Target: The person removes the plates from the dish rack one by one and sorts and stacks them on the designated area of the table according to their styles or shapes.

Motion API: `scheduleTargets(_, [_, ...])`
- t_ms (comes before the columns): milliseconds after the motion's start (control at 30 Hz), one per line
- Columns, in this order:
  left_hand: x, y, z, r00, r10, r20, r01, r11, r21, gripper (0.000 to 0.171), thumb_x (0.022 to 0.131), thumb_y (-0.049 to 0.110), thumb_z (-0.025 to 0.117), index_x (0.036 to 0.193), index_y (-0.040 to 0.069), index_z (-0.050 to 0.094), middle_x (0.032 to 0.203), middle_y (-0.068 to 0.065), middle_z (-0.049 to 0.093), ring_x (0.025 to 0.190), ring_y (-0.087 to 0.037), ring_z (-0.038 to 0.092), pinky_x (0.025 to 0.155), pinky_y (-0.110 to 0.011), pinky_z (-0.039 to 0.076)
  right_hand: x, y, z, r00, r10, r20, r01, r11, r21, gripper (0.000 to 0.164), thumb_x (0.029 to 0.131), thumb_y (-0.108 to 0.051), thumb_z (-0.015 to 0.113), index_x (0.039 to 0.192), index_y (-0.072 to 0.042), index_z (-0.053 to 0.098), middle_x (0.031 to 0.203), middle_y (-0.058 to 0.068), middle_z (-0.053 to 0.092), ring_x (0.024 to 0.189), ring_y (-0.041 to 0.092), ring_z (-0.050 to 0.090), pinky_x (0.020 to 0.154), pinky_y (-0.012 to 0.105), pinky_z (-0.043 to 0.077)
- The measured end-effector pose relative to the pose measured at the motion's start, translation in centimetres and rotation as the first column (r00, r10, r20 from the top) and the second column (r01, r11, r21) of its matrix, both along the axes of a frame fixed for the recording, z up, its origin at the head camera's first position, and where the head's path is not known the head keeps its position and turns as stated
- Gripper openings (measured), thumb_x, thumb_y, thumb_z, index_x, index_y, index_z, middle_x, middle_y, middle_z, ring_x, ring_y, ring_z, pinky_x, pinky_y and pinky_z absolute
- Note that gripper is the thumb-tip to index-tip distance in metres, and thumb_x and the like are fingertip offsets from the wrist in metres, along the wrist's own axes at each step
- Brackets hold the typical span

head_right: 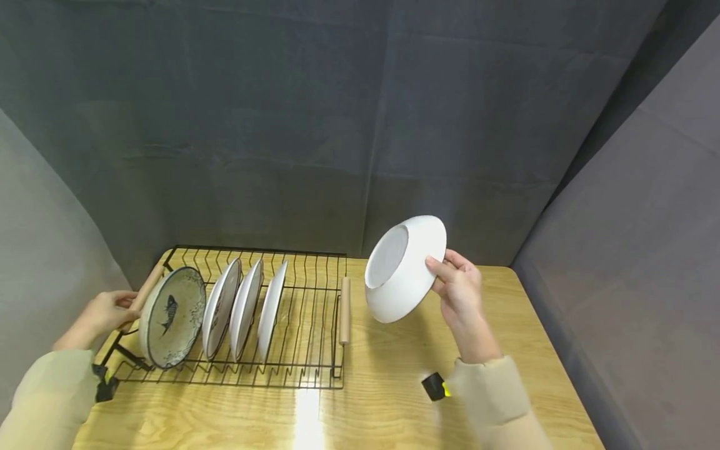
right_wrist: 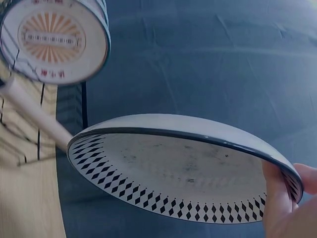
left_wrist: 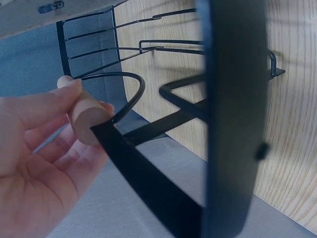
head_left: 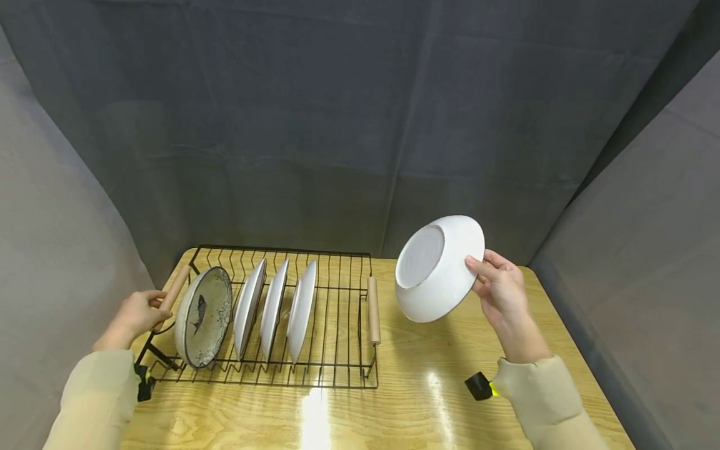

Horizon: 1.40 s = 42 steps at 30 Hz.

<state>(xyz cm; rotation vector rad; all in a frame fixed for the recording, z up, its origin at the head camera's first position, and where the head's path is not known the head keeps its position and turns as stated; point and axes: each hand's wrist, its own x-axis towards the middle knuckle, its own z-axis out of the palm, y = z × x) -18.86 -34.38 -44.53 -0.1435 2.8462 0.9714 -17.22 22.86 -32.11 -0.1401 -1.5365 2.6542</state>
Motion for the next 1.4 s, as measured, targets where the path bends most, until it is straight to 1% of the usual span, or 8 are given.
scheduleTargets(300, [0.0,0.1,0.2,1.0,0.01,0.024,-0.011,1.0,0.021,0.05,0.082,0.001,0.059,0.121,-0.022,0.038,0.1,-0.037,0.052,0.063,-0.022,0.058,0.055,-0.033,0.048,-1.2,2.9,-0.8,0.99,-0.131,0.054,0.13,0.991,0.028,0.014,0.078,0.01,0.064,0.076,-0.003,0.065,0.073,0.003,0.063,0.063,0.012,0.063,0.055,0.024,0.052])
scheduleTargets(533, [-0.1,0.1,0.0,1.0,-0.005,0.02,0.005,1.0,0.025,0.051,0.083,0.002,0.058,0.123,-0.022,0.037,0.103,-0.038,0.052,0.062,-0.021,0.059,0.055,-0.033,0.047,-2.1,5.0,-1.8,0.976,-0.2,0.083,0.16,0.923,0.349,0.014,0.081,0.002,0.064,0.091,-0.001,0.056,0.072,-0.005,0.061,0.065,0.005,0.059,0.056,0.019,0.05])
scheduleTargets(667, [0.1,0.1,0.0,1.0,-0.006,0.012,0.006,1.0,0.012,0.051,0.082,0.002,0.059,0.123,-0.022,0.038,0.103,-0.038,0.052,0.063,-0.022,0.058,0.055,-0.033,0.046,-2.7,5.9,-2.6,0.97,-0.23,0.075,0.133,0.767,0.628,0.031,0.084,-0.004,0.061,0.11,0.007,0.049,0.072,-0.012,0.056,0.068,-0.001,0.054,0.059,0.016,0.048])
scheduleTargets(833, [0.2,0.1,0.1,1.0,-0.001,0.006,0.001,1.0,0.008,0.051,0.082,0.003,0.059,0.122,-0.021,0.039,0.103,-0.038,0.052,0.063,-0.022,0.058,0.055,-0.033,0.046,-3.6,6.7,-4.0,0.974,-0.227,-0.004,0.11,0.457,0.883,0.036,0.086,-0.009,0.058,0.114,0.013,0.052,0.078,-0.002,0.056,0.067,0.0,0.049,0.057,0.014,0.044])
scheduleTargets(1000, [0.2,0.1,0.1,1.0,0.005,0.007,-0.005,1.0,0.018,0.05,0.081,0.002,0.059,0.121,-0.022,0.039,0.103,-0.039,0.051,0.063,-0.023,0.059,0.055,-0.032,0.047,-4.1,7.4,-5.2,0.977,-0.153,-0.152,0.177,0.167,0.97,0.031,0.083,-0.01,0.059,0.105,0.011,0.06,0.084,0.019,0.061,0.068,0.016,0.054,0.056,0.024,0.045])
scheduleTargets(1067, [0.2,0.1,0.2,1.0,0.005,0.006,-0.005,1.0,0.017,0.05,0.081,0.002,0.059,0.12,-0.022,0.039,0.104,-0.039,0.051,0.064,-0.024,0.059,0.055,-0.032,0.047,-4.2,7.6,-5.7,0.974,-0.125,-0.191,0.204,0.098,0.974,0.03,0.083,-0.011,0.059,0.103,0.011,0.061,0.084,0.023,0.062,0.069,0.025,0.058,0.058,0.032,0.047])
scheduleTargets(1200, [0.2,0.2,0.1,1.0,0.006,0.004,-0.006,1.0,0.021,0.05,0.081,0.002,0.059,0.12,-0.022,0.039,0.104,-0.039,0.05,0.065,-0.023,0.059,0.055,-0.032,0.047,-4.8,8.1,-6.6,0.974,-0.085,-0.209,0.211,0.022,0.977,0.03,0.083,-0.01,0.058,0.104,0.012,0.06,0.089,0.028,0.063,0.073,0.037,0.06,0.063,0.046,0.047])
scheduleTargets(1400, [0.3,0.2,0.0,1.0,0.009,0.007,-0.009,1.0,0.029,0.049,0.083,0.001,0.059,0.121,-0.021,0.039,0.103,-0.038,0.05,0.062,-0.021,0.057,0.054,-0.033,0.047,-5.7,8.9,-8.4,0.965,-0.046,-0.26,0.251,-0.141,0.958,0.026,0.081,-0.006,0.056,0.1,0.011,0.061,0.089,0.031,0.062,0.071,0.043,0.058,0.062,0.052,0.044])
